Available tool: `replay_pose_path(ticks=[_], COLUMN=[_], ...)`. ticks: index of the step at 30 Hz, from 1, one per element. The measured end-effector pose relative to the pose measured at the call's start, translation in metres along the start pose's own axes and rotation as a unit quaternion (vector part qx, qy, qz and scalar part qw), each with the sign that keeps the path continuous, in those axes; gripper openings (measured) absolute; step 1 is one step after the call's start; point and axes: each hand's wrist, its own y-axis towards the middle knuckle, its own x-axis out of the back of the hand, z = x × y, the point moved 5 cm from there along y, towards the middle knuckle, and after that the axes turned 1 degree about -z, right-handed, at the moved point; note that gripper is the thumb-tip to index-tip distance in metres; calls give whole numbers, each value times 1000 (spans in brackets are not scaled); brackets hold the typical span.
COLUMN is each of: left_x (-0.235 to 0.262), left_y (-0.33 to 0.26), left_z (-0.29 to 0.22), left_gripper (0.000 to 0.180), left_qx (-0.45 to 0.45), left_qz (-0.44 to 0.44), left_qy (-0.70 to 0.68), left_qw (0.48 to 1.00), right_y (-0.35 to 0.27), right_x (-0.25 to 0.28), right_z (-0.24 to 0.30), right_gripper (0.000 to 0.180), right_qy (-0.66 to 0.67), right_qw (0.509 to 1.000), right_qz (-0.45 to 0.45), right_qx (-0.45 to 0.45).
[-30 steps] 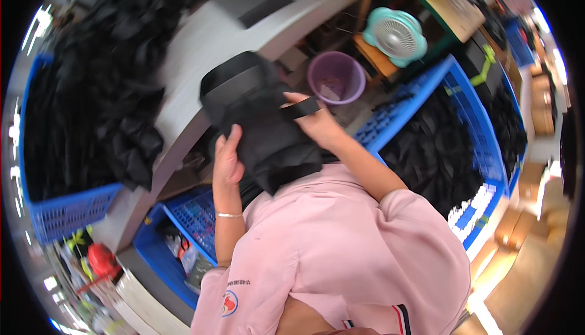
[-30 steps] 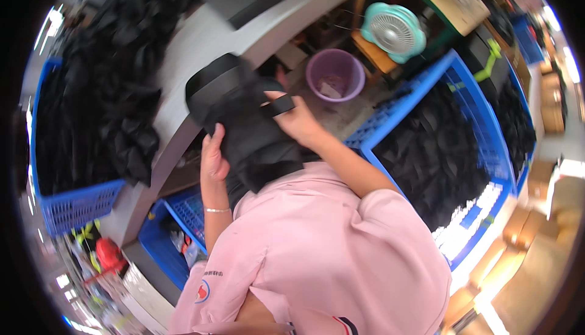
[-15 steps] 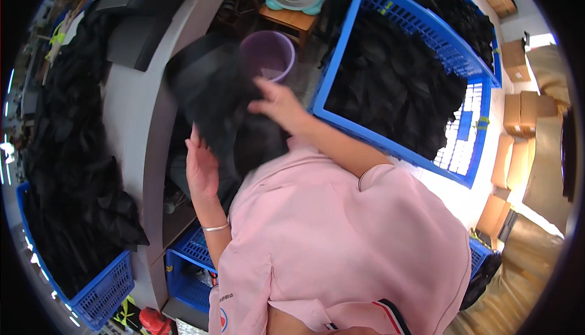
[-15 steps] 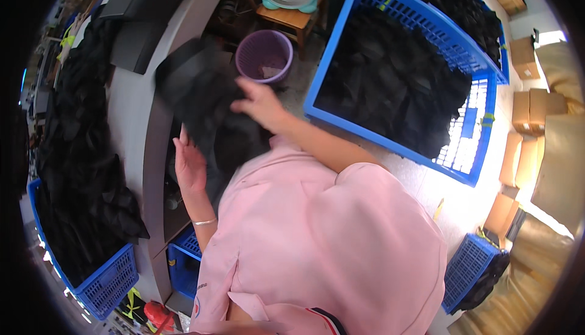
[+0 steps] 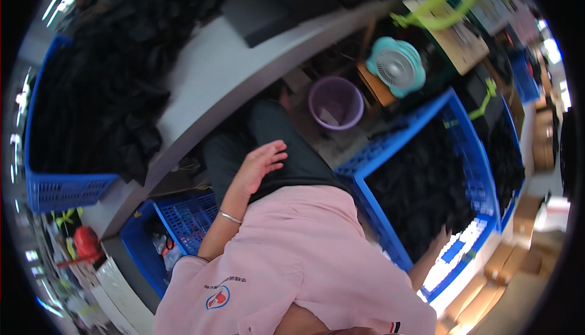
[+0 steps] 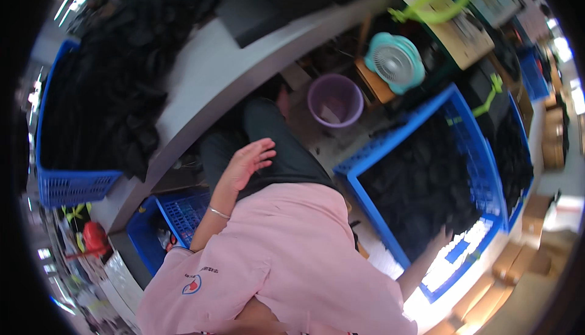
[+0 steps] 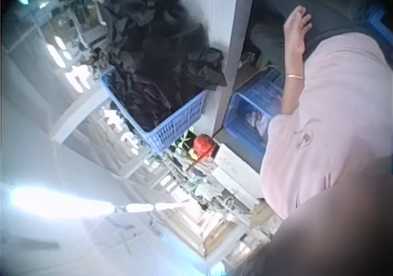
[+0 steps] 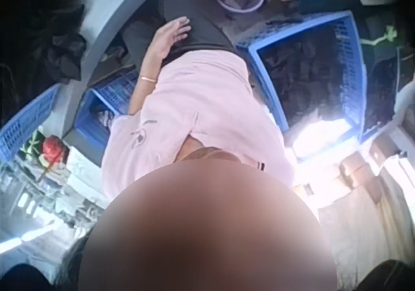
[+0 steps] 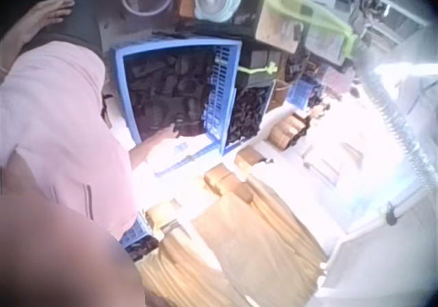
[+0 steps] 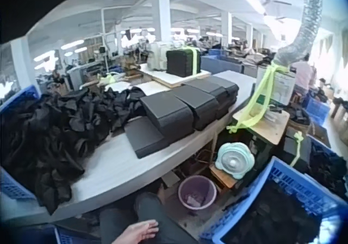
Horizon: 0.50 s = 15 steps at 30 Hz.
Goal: Inspecting and sorting black fabric sleeves at a factory workbench.
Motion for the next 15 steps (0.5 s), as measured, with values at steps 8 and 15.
replay_pose_path(ticks=[8,15], left_x=[37,64], left_y=[0,4], left_z=[4,7], left_gripper=[41,44], left_qx=[0,4], left_qz=[-49,-48], left_qy=[-14,-12], left_qw=[999,999], right_y=[-203,-539], right_x=[-257,-449], right_z=[152,324], right_gripper=[30,19], right_qy=[-181,87], right_qw=[880,676], right_qz=[135,597], right_qx=[419,423])
